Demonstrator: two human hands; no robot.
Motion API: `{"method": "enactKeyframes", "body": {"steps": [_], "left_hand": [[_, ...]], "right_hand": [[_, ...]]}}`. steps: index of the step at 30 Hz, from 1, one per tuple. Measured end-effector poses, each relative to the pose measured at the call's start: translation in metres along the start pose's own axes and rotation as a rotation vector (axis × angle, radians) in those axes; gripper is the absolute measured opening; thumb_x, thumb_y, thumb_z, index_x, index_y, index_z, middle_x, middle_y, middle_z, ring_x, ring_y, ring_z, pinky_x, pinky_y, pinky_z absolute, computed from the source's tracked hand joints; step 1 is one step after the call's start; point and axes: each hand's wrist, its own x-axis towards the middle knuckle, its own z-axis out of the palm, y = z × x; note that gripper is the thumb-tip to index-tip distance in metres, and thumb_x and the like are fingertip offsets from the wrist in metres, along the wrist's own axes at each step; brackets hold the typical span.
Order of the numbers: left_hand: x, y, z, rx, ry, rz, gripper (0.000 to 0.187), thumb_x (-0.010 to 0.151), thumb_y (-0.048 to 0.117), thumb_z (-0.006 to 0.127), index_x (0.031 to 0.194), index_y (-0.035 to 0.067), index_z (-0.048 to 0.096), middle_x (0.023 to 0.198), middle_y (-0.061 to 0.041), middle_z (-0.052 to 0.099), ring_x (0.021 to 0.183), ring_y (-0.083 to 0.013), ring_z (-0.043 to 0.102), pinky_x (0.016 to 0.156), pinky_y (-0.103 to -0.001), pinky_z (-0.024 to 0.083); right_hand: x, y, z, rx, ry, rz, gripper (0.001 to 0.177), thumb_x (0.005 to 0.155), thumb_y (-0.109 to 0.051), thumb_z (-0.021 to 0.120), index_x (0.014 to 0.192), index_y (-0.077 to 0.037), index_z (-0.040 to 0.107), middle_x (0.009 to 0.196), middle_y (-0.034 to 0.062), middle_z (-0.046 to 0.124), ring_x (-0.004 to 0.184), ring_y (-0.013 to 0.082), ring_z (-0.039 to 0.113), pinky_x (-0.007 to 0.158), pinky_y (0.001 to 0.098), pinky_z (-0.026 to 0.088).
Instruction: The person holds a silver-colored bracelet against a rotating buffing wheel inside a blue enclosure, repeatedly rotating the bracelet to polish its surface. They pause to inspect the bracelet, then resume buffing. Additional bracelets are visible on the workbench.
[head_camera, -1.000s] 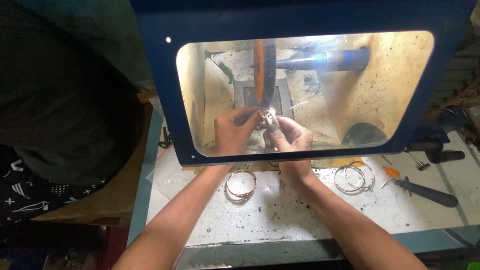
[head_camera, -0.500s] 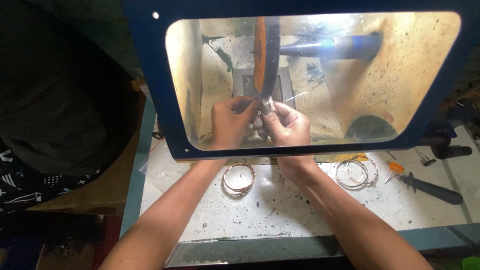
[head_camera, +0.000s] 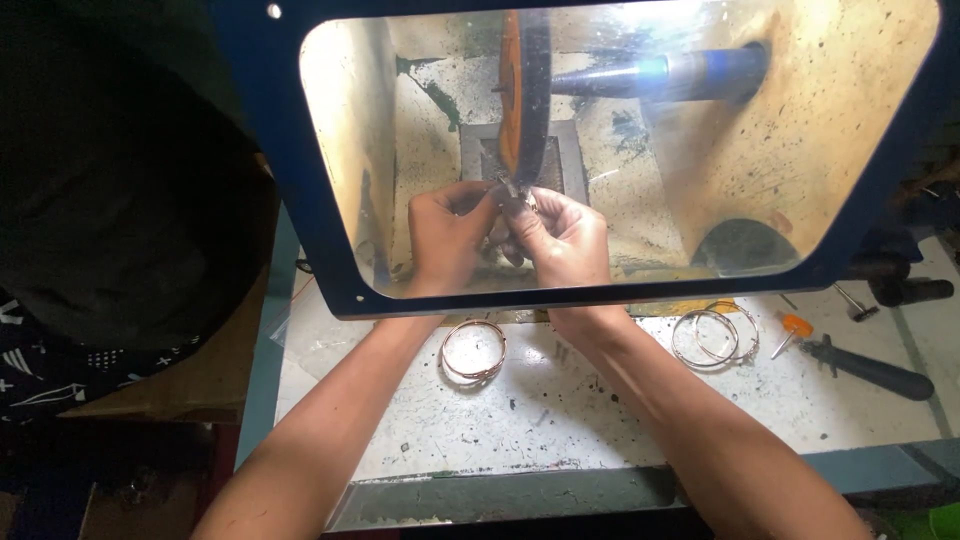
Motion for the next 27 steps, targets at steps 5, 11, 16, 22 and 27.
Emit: {"method": "enactKeyframes", "body": {"steps": [5, 11, 16, 22, 27], "left_hand": [[-0.012, 0.021, 0.002, -0.012, 0.005, -0.007, 0.016, 0.093, 0.019, 0.077, 0.103, 0.007, 0.082, 0.091, -0.014, 0.081, 0.088, -0.0191, 0.075, 0.076, -0.039, 0.060], [-0.020, 0.033, 0.004, -0.043, -0.008, -0.024, 0.019, 0.092, 0.017, 0.077, 0.106, 0.005, 0.081, 0.095, -0.016, 0.081, 0.091, -0.0226, 0.076, 0.078, -0.041, 0.062], [-0.020, 0.034, 0.003, -0.076, 0.018, 0.017, 0.019, 0.091, 0.019, 0.080, 0.105, 0.006, 0.081, 0.093, -0.017, 0.080, 0.092, -0.0266, 0.078, 0.077, -0.042, 0.063], [-0.016, 0.033, -0.004, -0.077, 0.025, -0.039, 0.021, 0.090, 0.019, 0.079, 0.107, 0.007, 0.081, 0.096, -0.016, 0.080, 0.094, -0.0277, 0.079, 0.079, -0.041, 0.064], [-0.017, 0.033, -0.006, -0.036, 0.080, -0.011, 0.019, 0.090, 0.017, 0.079, 0.106, 0.007, 0.081, 0.097, -0.018, 0.080, 0.096, -0.0298, 0.078, 0.080, -0.041, 0.064]], "right_hand": [[-0.002, 0.007, -0.007, 0.003, 0.004, -0.013, 0.023, 0.101, -0.019, 0.069, 0.095, 0.003, 0.073, 0.067, 0.0117, 0.069, 0.057, 0.0112, 0.058, 0.054, 0.0246, 0.053], [-0.015, -0.021, -0.004, -0.035, 0.019, 0.028, 0.026, 0.099, -0.020, 0.069, 0.103, 0.005, 0.075, 0.069, 0.0153, 0.071, 0.058, 0.0141, 0.061, 0.053, 0.0294, 0.057], [-0.017, -0.018, -0.003, -0.069, 0.027, 0.018, 0.023, 0.098, -0.017, 0.069, 0.104, 0.005, 0.074, 0.070, 0.0149, 0.070, 0.061, 0.0152, 0.062, 0.058, 0.0299, 0.058], [-0.010, -0.003, -0.004, -0.097, 0.010, -0.007, 0.025, 0.101, -0.023, 0.068, 0.102, 0.001, 0.075, 0.070, 0.0125, 0.070, 0.061, 0.0130, 0.062, 0.063, 0.0296, 0.060], [-0.005, -0.002, -0.007, -0.114, -0.038, -0.027, 0.025, 0.100, -0.024, 0.069, 0.096, 0.000, 0.075, 0.067, 0.0129, 0.070, 0.058, 0.0156, 0.066, 0.064, 0.0312, 0.061]]}}
